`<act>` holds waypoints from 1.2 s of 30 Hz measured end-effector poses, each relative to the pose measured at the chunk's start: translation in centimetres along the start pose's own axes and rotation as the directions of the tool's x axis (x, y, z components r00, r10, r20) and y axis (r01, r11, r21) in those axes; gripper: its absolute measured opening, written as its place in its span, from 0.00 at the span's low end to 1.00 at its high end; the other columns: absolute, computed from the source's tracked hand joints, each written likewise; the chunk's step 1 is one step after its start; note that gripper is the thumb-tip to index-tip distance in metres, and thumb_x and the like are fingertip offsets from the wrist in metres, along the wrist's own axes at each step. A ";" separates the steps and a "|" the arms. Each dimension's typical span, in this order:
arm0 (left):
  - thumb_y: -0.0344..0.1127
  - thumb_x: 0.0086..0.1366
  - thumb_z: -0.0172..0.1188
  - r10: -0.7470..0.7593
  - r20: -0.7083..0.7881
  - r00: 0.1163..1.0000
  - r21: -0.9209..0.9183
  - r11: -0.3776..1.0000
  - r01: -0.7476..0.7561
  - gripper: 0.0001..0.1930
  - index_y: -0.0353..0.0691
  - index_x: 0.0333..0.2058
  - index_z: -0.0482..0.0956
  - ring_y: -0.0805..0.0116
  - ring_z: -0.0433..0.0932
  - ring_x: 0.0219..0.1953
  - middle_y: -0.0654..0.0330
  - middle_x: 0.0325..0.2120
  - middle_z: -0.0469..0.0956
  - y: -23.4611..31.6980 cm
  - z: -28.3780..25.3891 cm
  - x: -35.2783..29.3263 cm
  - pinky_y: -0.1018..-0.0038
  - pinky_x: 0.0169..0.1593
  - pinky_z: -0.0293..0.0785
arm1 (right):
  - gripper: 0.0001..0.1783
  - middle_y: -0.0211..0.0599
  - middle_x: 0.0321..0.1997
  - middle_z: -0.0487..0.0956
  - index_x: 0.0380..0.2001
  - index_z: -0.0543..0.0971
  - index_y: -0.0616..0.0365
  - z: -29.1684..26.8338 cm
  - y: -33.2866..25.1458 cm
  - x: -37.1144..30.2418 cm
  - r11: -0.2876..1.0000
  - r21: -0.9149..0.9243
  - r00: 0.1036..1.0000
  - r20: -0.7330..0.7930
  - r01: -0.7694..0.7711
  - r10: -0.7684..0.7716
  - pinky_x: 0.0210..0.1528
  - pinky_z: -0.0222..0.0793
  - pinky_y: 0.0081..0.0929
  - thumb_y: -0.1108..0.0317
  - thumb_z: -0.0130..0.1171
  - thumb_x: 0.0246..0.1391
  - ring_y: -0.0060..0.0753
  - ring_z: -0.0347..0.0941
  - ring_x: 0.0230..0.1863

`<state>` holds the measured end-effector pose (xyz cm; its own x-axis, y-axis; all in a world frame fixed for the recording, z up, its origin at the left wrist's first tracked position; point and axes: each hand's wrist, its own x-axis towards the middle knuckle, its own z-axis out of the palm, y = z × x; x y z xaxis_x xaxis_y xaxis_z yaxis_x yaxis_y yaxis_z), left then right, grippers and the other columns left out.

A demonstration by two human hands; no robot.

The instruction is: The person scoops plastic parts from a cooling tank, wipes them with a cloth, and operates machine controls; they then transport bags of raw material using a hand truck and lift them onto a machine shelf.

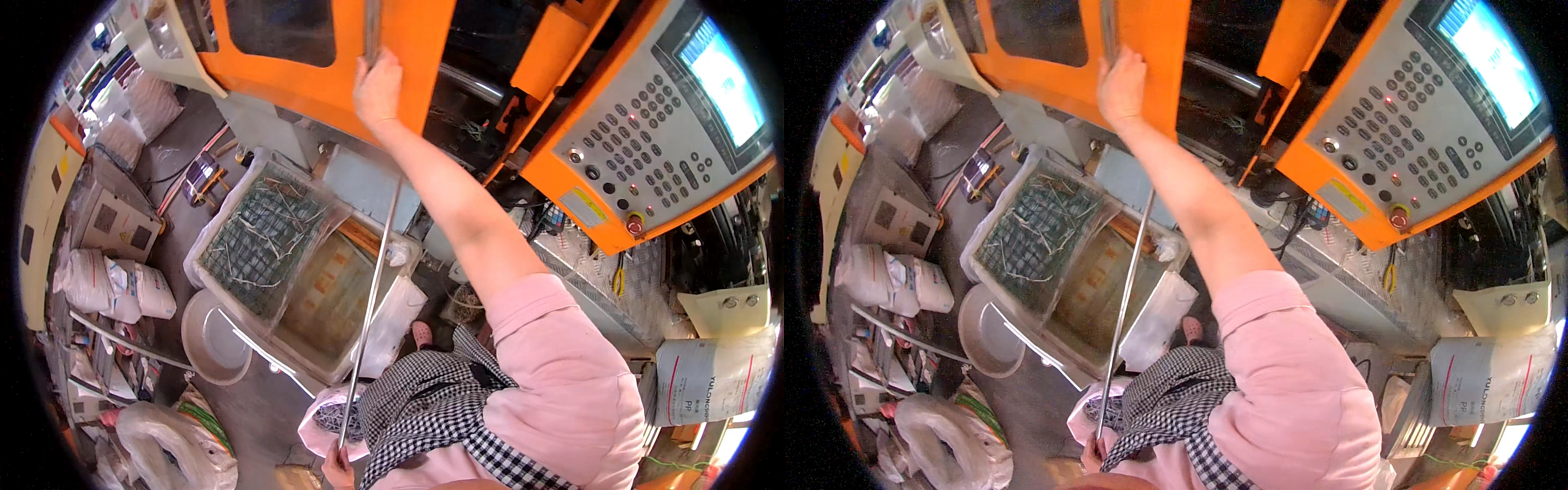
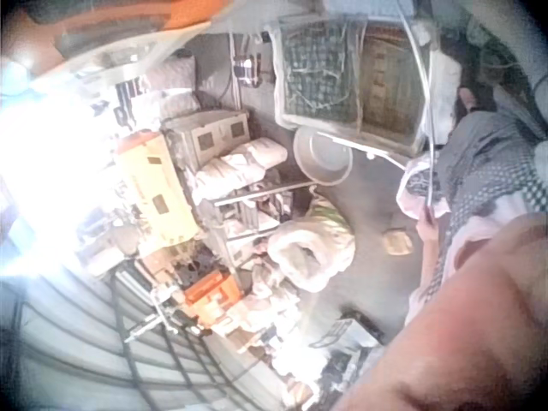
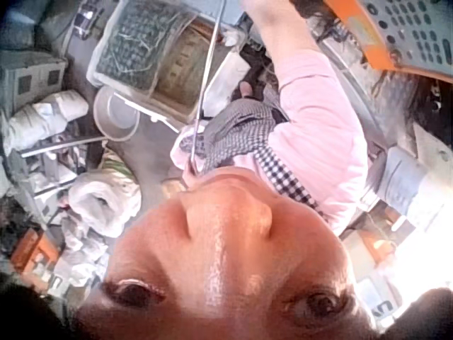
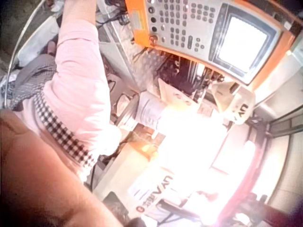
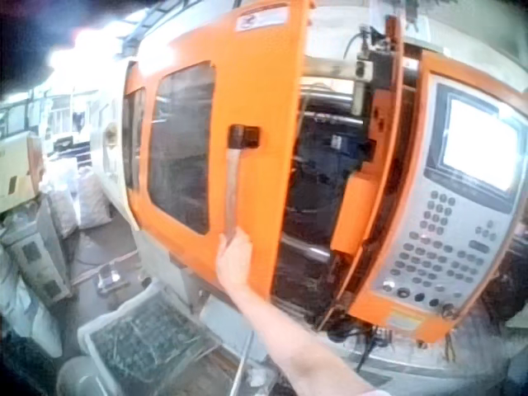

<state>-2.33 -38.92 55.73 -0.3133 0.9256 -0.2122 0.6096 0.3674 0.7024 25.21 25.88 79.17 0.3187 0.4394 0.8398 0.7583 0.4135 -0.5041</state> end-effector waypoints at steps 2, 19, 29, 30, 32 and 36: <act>0.32 0.59 0.54 0.050 0.021 0.999 -0.037 0.998 -0.050 0.12 0.33 0.41 0.74 0.58 0.74 0.23 0.50 0.24 0.75 -0.8 1.3 1.2 0.70 0.28 0.70 | 0.20 0.58 0.34 0.70 0.41 0.65 0.71 0.1 -0.4 0.2 0.999 -0.008 0.999 -0.013 0.047 -0.047 0.40 0.59 0.47 0.68 0.54 0.48 0.57 0.64 0.38; 0.36 0.64 0.47 0.308 0.093 0.947 -0.202 0.937 -0.285 0.12 0.39 0.44 0.68 0.39 0.72 0.31 0.41 0.27 0.73 25.3 19.3 24.0 0.56 0.31 0.67 | 0.21 0.49 0.34 0.69 0.43 0.62 0.68 1.5 -0.1 0.3 0.993 0.101 0.998 0.016 0.067 -0.069 0.42 0.56 0.43 0.72 0.54 0.46 0.50 0.63 0.38; 0.40 0.65 0.44 0.320 0.017 0.947 -0.235 0.922 -0.308 0.15 0.42 0.48 0.64 0.39 0.72 0.34 0.41 0.31 0.74 32.1 28.3 32.9 0.52 0.35 0.67 | 0.22 0.50 0.34 0.69 0.43 0.63 0.69 1.6 -0.2 0.3 0.988 0.134 0.995 0.058 0.074 -0.082 0.40 0.55 0.41 0.70 0.55 0.46 0.49 0.62 0.37; 0.39 0.64 0.44 0.323 0.015 0.946 -0.234 0.921 -0.310 0.15 0.42 0.48 0.63 0.39 0.71 0.35 0.41 0.31 0.74 32.4 28.8 33.4 0.52 0.35 0.67 | 0.22 0.50 0.34 0.69 0.43 0.63 0.69 1.7 -0.2 0.2 0.989 0.127 0.995 0.056 0.080 -0.088 0.40 0.55 0.41 0.70 0.55 0.46 0.49 0.62 0.37; 0.37 0.64 0.44 0.351 0.024 0.936 -0.249 0.909 -0.334 0.15 0.43 0.49 0.63 0.40 0.71 0.35 0.41 0.31 0.74 32.9 30.2 34.1 0.52 0.35 0.67 | 0.21 0.50 0.33 0.68 0.43 0.63 0.68 1.2 0.0 0.3 0.986 0.149 0.993 0.070 0.080 -0.091 0.41 0.55 0.41 0.71 0.54 0.47 0.49 0.62 0.37; 0.33 0.63 0.43 0.345 0.067 0.936 -0.229 0.919 -0.322 0.16 0.43 0.50 0.62 0.40 0.71 0.36 0.42 0.33 0.74 34.0 31.1 34.9 0.52 0.37 0.66 | 0.21 0.50 0.33 0.68 0.43 0.62 0.68 0.7 0.1 0.5 0.980 0.171 0.991 0.076 0.099 -0.113 0.41 0.56 0.41 0.72 0.54 0.47 0.49 0.62 0.37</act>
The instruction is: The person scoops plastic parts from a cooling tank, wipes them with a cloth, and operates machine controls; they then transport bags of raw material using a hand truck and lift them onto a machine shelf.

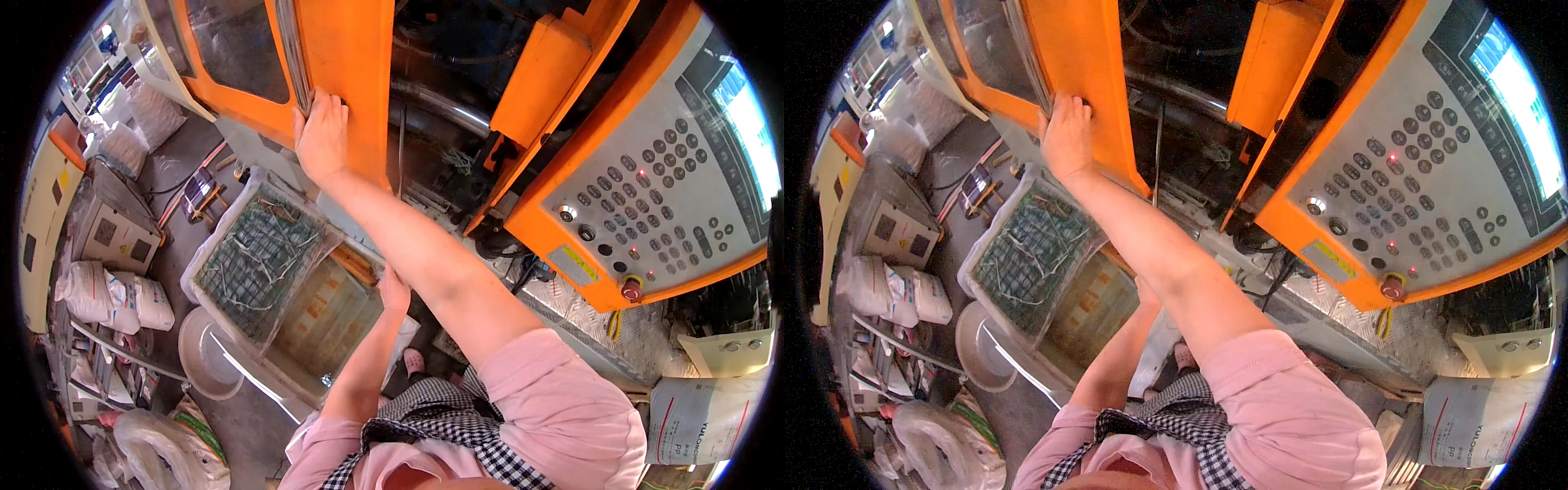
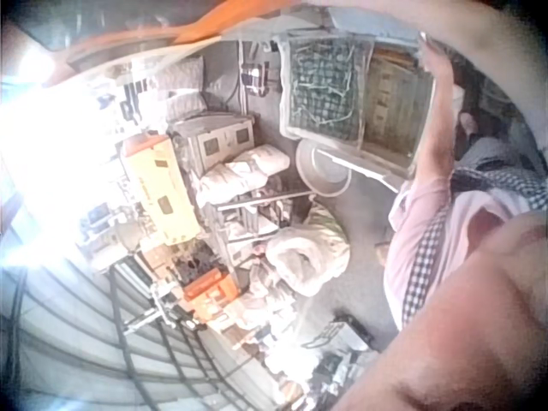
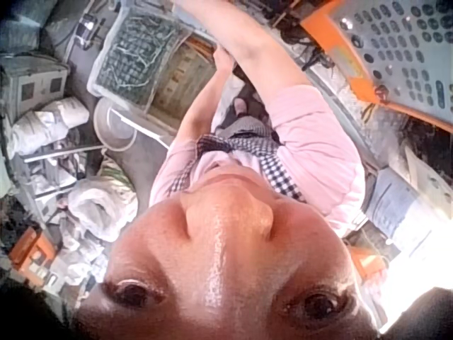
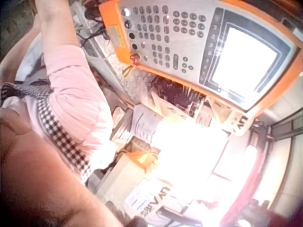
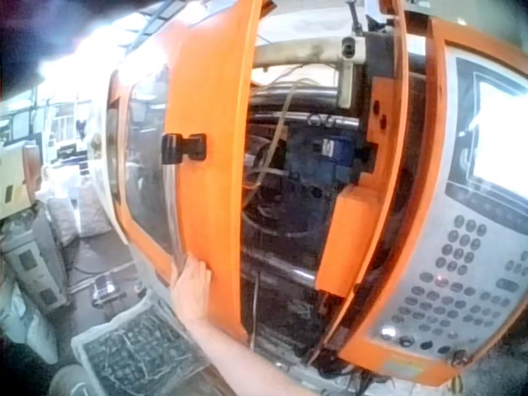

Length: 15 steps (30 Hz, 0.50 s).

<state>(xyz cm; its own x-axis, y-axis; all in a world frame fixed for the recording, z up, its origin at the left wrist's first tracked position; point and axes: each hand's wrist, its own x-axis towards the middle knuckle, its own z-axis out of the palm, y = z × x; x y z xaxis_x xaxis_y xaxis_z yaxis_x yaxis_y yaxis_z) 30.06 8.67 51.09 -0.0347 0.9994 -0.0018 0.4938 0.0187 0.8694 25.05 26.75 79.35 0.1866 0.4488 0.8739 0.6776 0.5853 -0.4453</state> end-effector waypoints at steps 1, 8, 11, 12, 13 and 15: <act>0.33 0.63 0.43 0.049 -0.013 0.999 0.016 0.999 -0.049 0.16 0.43 0.50 0.62 0.41 0.71 0.36 0.42 0.33 0.74 -1.2 0.3 0.4 0.52 0.37 0.66 | 0.21 0.50 0.33 0.68 0.43 0.62 0.68 0.3 -0.4 0.1 1.000 0.003 1.000 -0.002 0.001 -0.001 0.41 0.56 0.41 0.72 0.55 0.46 0.49 0.62 0.37; 0.36 0.60 0.49 0.082 -0.074 0.994 -0.044 0.995 -0.085 0.21 0.45 0.52 0.62 0.42 0.71 0.38 0.44 0.35 0.74 -2.5 1.6 0.2 0.54 0.39 0.67 | 0.21 0.51 0.33 0.69 0.42 0.64 0.70 0.3 0.1 0.0 0.999 -0.006 0.999 0.030 -0.032 0.032 0.42 0.55 0.42 0.69 0.54 0.47 0.50 0.62 0.38; 0.38 0.58 0.52 0.075 -0.054 0.996 -0.024 0.997 -0.076 0.23 0.45 0.53 0.62 0.42 0.71 0.38 0.44 0.35 0.74 -3.2 2.2 1.4 0.54 0.39 0.67 | 0.20 0.51 0.34 0.69 0.42 0.63 0.69 0.4 0.2 0.0 1.000 -0.009 1.000 -0.003 0.007 -0.007 0.41 0.56 0.42 0.71 0.55 0.46 0.50 0.62 0.37; 0.38 0.57 0.53 0.069 -0.059 0.996 0.002 0.998 -0.069 0.24 0.46 0.53 0.62 0.42 0.71 0.38 0.44 0.35 0.74 -3.9 2.0 2.0 0.55 0.39 0.67 | 0.20 0.50 0.34 0.69 0.42 0.63 0.69 0.8 -0.6 0.1 0.999 0.008 0.999 -0.024 0.034 -0.034 0.41 0.56 0.41 0.72 0.55 0.46 0.49 0.62 0.37; 0.39 0.57 0.53 0.050 -0.088 0.995 -0.073 0.996 -0.056 0.22 0.44 0.51 0.64 0.42 0.72 0.38 0.44 0.35 0.74 -2.3 1.7 1.8 0.55 0.38 0.67 | 0.20 0.50 0.34 0.69 0.42 0.63 0.69 0.7 -0.1 0.0 1.000 -0.003 1.000 -0.014 0.028 -0.028 0.41 0.56 0.41 0.72 0.55 0.46 0.50 0.62 0.37; 0.39 0.56 0.54 0.007 -0.124 0.992 -0.209 0.977 -0.033 0.20 0.42 0.48 0.67 0.42 0.72 0.37 0.44 0.34 0.74 2.9 -0.5 0.6 0.55 0.38 0.67 | 0.21 0.51 0.34 0.69 0.42 0.63 0.69 -0.1 1.2 -0.3 0.999 -0.036 1.000 -0.004 -0.002 0.001 0.42 0.56 0.42 0.72 0.55 0.46 0.50 0.63 0.37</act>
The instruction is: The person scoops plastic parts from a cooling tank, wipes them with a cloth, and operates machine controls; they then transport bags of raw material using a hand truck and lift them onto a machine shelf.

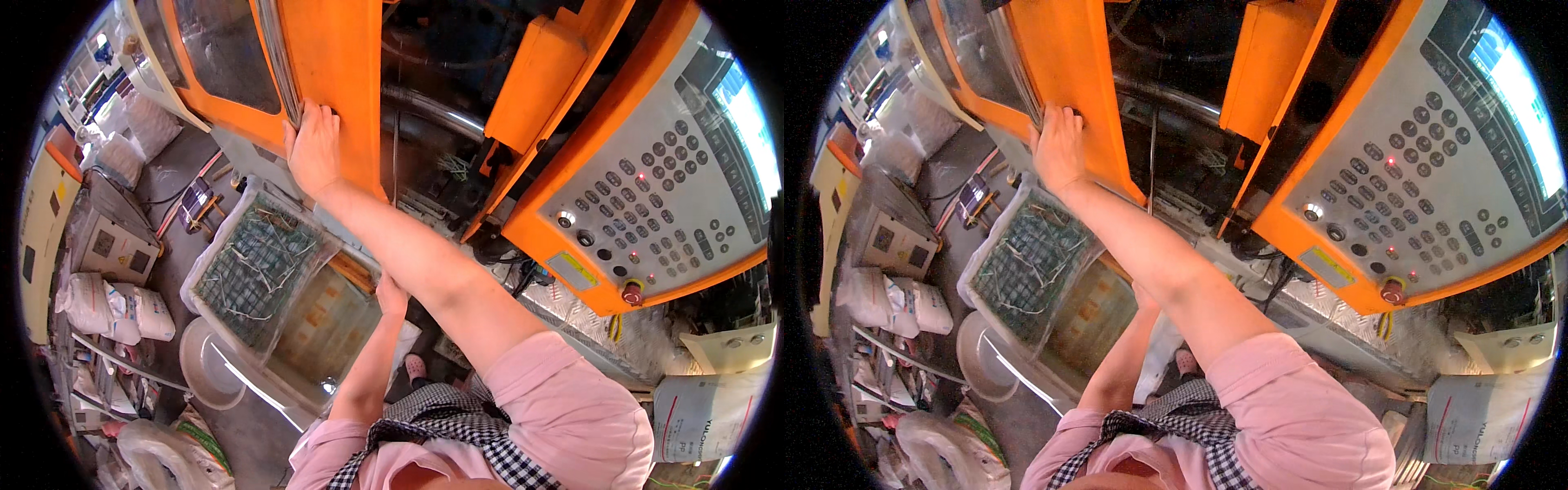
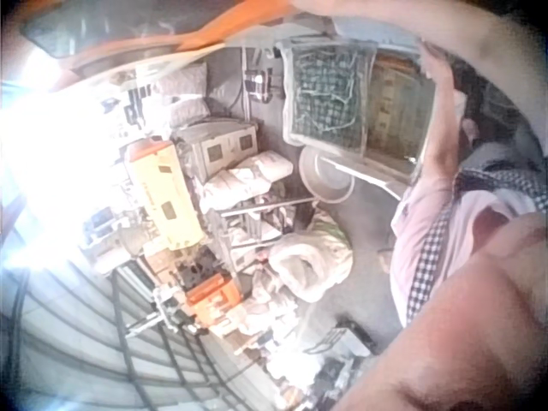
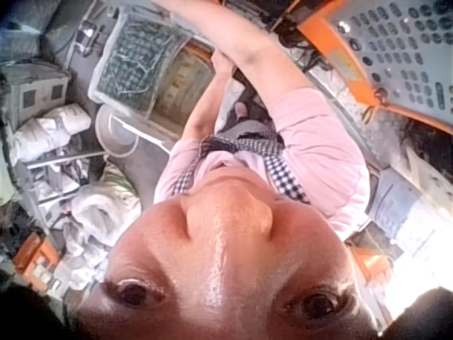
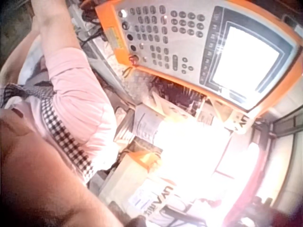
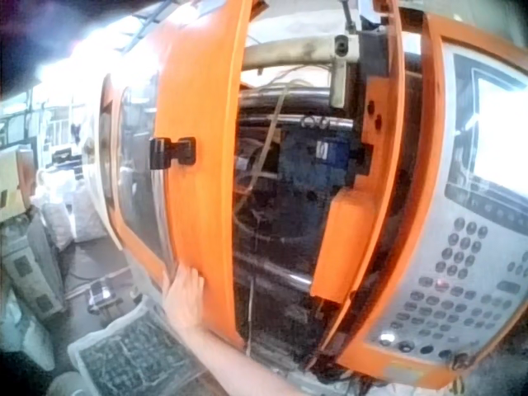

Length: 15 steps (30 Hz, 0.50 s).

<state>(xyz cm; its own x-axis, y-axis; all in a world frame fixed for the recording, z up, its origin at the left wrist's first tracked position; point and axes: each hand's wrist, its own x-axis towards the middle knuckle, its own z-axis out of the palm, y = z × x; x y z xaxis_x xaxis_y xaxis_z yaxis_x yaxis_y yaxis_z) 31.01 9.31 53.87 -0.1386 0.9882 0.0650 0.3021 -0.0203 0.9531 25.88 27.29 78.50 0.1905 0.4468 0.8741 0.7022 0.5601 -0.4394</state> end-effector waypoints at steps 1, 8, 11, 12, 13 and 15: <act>0.40 0.56 0.54 0.010 0.029 1.000 0.091 0.996 -0.013 0.20 0.41 0.47 0.68 0.42 0.72 0.37 0.44 0.34 0.74 -0.3 -0.4 0.5 0.55 0.38 0.68 | 0.21 0.51 0.34 0.69 0.43 0.63 0.70 0.3 -0.6 0.0 1.000 0.016 1.000 0.001 -0.004 0.004 0.42 0.56 0.42 0.72 0.55 0.46 0.50 0.63 0.37; 0.44 0.54 0.55 0.151 0.162 0.975 0.293 0.936 -0.193 0.20 0.36 0.41 0.72 0.44 0.73 0.36 0.44 0.32 0.75 0.4 -0.6 3.9 0.56 0.38 0.68 | 0.23 0.51 0.35 0.69 0.44 0.63 0.70 0.5 -1.0 0.3 0.999 0.052 0.999 0.034 -0.013 0.012 0.42 0.55 0.42 0.68 0.54 0.47 0.50 0.62 0.40; 0.44 0.56 0.54 0.069 0.100 0.993 0.253 0.963 -0.092 0.20 0.37 0.43 0.71 0.43 0.73 0.35 0.43 0.31 0.75 1.0 -1.3 4.1 0.56 0.37 0.68 | 0.23 0.50 0.35 0.70 0.44 0.63 0.70 0.5 -1.2 0.4 0.998 0.063 0.999 0.038 -0.008 0.005 0.43 0.55 0.41 0.69 0.55 0.46 0.49 0.62 0.40; 0.43 0.57 0.52 0.037 0.102 0.994 0.265 0.962 -0.063 0.19 0.38 0.44 0.70 0.43 0.73 0.35 0.42 0.31 0.75 1.2 -2.1 3.9 0.56 0.37 0.68 | 0.23 0.50 0.35 0.70 0.44 0.63 0.70 0.6 -1.4 0.4 0.998 0.069 0.999 0.040 -0.002 0.000 0.43 0.55 0.41 0.69 0.55 0.46 0.49 0.62 0.40; 0.43 0.58 0.51 0.005 0.107 0.994 0.276 0.961 -0.034 0.19 0.39 0.45 0.69 0.43 0.73 0.35 0.42 0.32 0.75 1.6 -2.8 3.5 0.55 0.37 0.68 | 0.22 0.50 0.34 0.70 0.43 0.63 0.69 0.6 -1.6 0.4 0.998 0.068 1.000 0.031 0.002 -0.004 0.42 0.55 0.41 0.70 0.55 0.46 0.49 0.62 0.39; 0.39 0.62 0.48 -0.066 0.188 0.980 0.346 0.938 -0.003 0.18 0.41 0.49 0.65 0.42 0.73 0.36 0.41 0.33 0.74 4.5 -5.5 0.9 0.55 0.37 0.67 | 0.22 0.48 0.33 0.69 0.43 0.63 0.68 0.3 -0.7 0.3 0.999 0.043 1.000 0.006 0.005 -0.005 0.40 0.56 0.41 0.71 0.56 0.45 0.48 0.63 0.37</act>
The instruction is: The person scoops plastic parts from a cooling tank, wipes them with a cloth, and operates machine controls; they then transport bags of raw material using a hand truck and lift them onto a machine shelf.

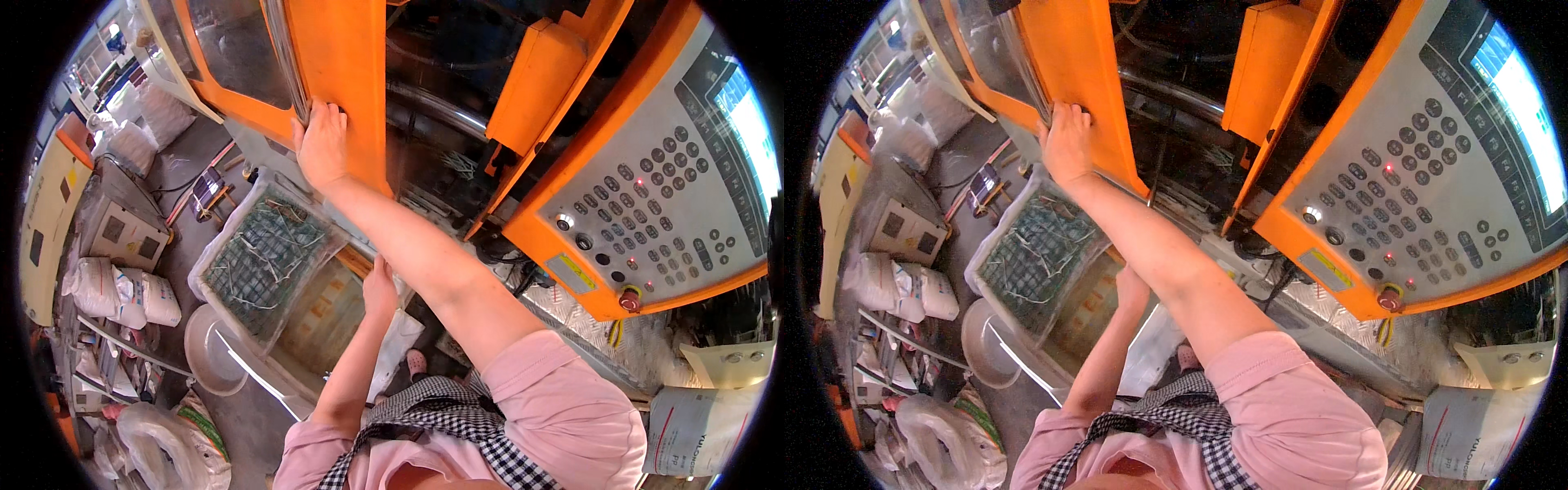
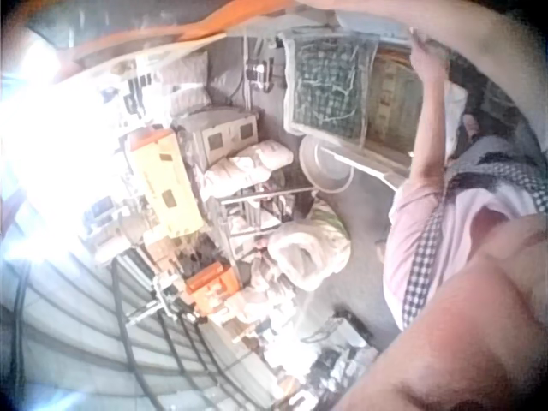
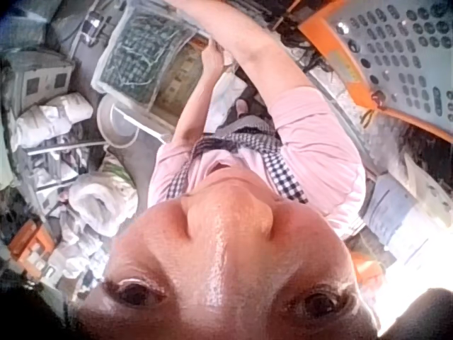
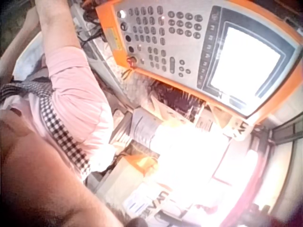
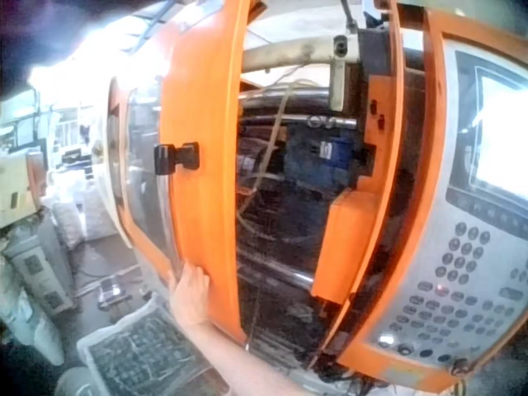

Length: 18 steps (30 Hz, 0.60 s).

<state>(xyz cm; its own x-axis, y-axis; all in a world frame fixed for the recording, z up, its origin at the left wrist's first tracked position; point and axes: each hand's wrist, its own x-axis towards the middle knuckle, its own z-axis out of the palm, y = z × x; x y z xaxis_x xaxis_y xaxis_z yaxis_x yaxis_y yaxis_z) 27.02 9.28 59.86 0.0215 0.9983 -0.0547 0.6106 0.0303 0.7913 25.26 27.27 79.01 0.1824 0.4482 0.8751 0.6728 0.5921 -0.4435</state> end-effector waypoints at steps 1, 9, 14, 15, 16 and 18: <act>0.36 0.62 0.48 0.005 -0.036 0.999 0.007 1.000 -0.005 0.18 0.39 0.50 0.64 0.42 0.73 0.34 0.41 0.32 0.74 0.1 -0.9 -2.2 0.58 0.36 0.68 | 0.22 0.49 0.32 0.69 0.43 0.63 0.68 0.0 0.0 0.0 1.000 -0.001 1.000 0.006 -0.007 0.007 0.41 0.56 0.41 0.71 0.56 0.45 0.48 0.63 0.37; 0.37 0.62 0.50 -0.121 -0.087 0.989 0.189 0.973 0.136 0.10 0.39 0.39 0.67 0.41 0.72 0.30 0.44 0.25 0.74 -8.8 -6.5 -20.7 0.56 0.30 0.67 | 0.21 0.51 0.34 0.69 0.43 0.63 0.67 -0.8 -0.8 0.2 0.991 -0.084 0.991 0.078 -0.106 0.113 0.42 0.57 0.42 0.70 0.55 0.46 0.52 0.63 0.38; 0.37 0.62 0.50 -0.204 -0.065 0.977 0.336 0.917 0.214 0.09 0.37 0.31 0.67 0.42 0.70 0.26 0.44 0.22 0.71 -15.7 -12.3 -33.9 0.56 0.28 0.65 | 0.16 0.53 0.34 0.69 0.36 0.64 0.64 -1.6 -1.3 1.2 0.976 -0.017 0.962 0.164 -0.217 0.217 0.41 0.59 0.45 0.69 0.54 0.44 0.53 0.64 0.38; 0.37 0.62 0.50 -0.058 -0.135 0.989 0.313 0.945 0.098 0.09 0.36 0.32 0.68 0.43 0.70 0.26 0.44 0.22 0.71 -15.8 -13.3 -35.7 0.57 0.29 0.65 | 0.16 0.53 0.34 0.69 0.35 0.65 0.64 -2.1 -1.7 1.4 0.971 -0.040 0.960 0.147 -0.234 0.237 0.41 0.60 0.45 0.70 0.54 0.43 0.53 0.65 0.38; 0.36 0.62 0.50 0.074 -0.219 0.973 0.297 0.955 -0.006 0.09 0.35 0.32 0.68 0.44 0.70 0.27 0.45 0.22 0.71 -15.6 -14.2 -37.5 0.57 0.29 0.65 | 0.16 0.53 0.33 0.69 0.35 0.65 0.64 -2.0 -2.4 1.4 0.966 -0.048 0.956 0.139 -0.253 0.257 0.40 0.60 0.45 0.70 0.55 0.42 0.53 0.65 0.37; 0.36 0.62 0.49 0.225 -0.299 0.927 0.303 0.944 -0.131 0.09 0.34 0.33 0.69 0.45 0.70 0.27 0.45 0.23 0.71 -15.7 -15.4 -41.0 0.58 0.30 0.65 | 0.15 0.53 0.33 0.70 0.33 0.65 0.64 -3.2 -2.1 1.3 0.966 -0.096 0.962 0.110 -0.241 0.251 0.39 0.62 0.45 0.71 0.55 0.40 0.53 0.66 0.36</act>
<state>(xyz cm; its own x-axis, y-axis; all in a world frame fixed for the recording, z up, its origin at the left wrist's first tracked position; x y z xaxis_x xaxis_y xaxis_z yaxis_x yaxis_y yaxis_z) 4.38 -31.31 59.04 -0.0791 0.9477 0.3090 0.8134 -0.1178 0.5696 26.38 24.44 81.75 0.2656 0.6530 0.7092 0.6747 0.3996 -0.6206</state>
